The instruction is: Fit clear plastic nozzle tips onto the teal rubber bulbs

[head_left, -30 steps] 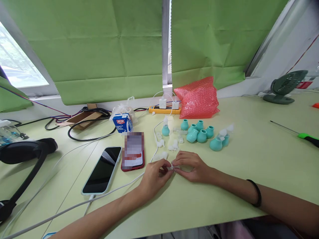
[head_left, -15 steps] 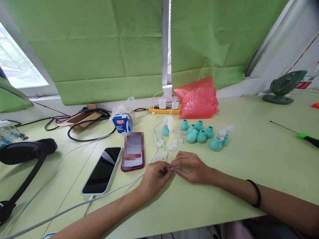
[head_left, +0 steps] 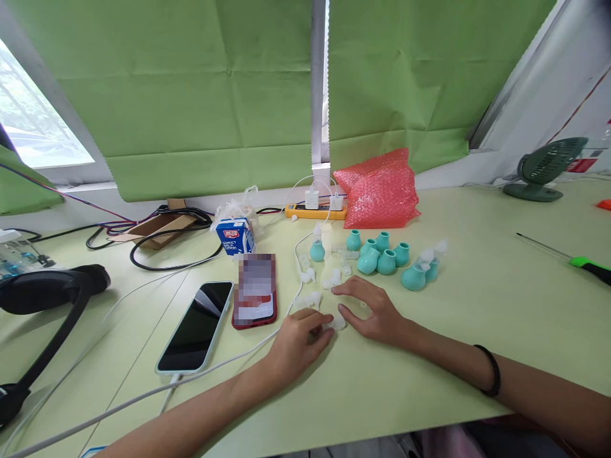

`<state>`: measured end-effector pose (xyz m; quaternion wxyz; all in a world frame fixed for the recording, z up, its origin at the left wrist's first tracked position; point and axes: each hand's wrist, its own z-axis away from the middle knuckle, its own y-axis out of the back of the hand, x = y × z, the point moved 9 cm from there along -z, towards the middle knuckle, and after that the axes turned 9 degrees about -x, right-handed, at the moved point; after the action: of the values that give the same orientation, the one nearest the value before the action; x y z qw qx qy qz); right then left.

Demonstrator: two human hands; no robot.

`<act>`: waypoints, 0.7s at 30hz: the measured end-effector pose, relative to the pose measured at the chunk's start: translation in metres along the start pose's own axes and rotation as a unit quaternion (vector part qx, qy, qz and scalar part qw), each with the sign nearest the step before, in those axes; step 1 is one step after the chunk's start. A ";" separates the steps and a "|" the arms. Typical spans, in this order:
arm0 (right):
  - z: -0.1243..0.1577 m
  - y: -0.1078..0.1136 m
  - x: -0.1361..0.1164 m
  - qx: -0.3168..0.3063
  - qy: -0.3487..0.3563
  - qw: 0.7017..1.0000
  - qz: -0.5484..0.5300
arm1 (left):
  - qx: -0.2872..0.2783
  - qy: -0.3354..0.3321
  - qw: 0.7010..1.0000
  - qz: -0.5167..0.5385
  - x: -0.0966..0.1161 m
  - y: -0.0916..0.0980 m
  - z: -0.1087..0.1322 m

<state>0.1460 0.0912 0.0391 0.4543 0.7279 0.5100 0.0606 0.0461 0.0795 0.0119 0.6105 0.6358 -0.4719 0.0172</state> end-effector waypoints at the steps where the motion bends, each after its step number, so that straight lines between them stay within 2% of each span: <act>1: 0.000 0.000 0.002 0.002 -0.004 1.000 0.015 | 0.001 -0.011 1.000 -0.004 0.002 0.000 0.000; 4: -0.002 -0.003 0.010 -0.016 -0.028 0.998 0.062 | 0.006 -0.043 0.999 -0.031 0.008 0.000 0.002; 10: -0.001 -0.019 0.030 -0.097 -0.088 0.985 0.114 | -0.001 -0.089 0.992 -0.089 0.015 -0.005 0.003; 17: 0.000 -0.021 0.042 -0.112 -0.119 0.980 0.113 | -0.012 -0.107 0.986 -0.126 0.019 -0.008 0.003; 21: -0.003 -0.010 0.040 -0.079 -0.107 0.983 0.128 | -0.023 -0.094 0.988 -0.121 0.019 -0.007 0.002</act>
<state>0.1561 0.1261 0.0186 0.5507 0.7514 0.3546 0.0796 0.0592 0.0656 0.0175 0.5758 0.6727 -0.4470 -0.1272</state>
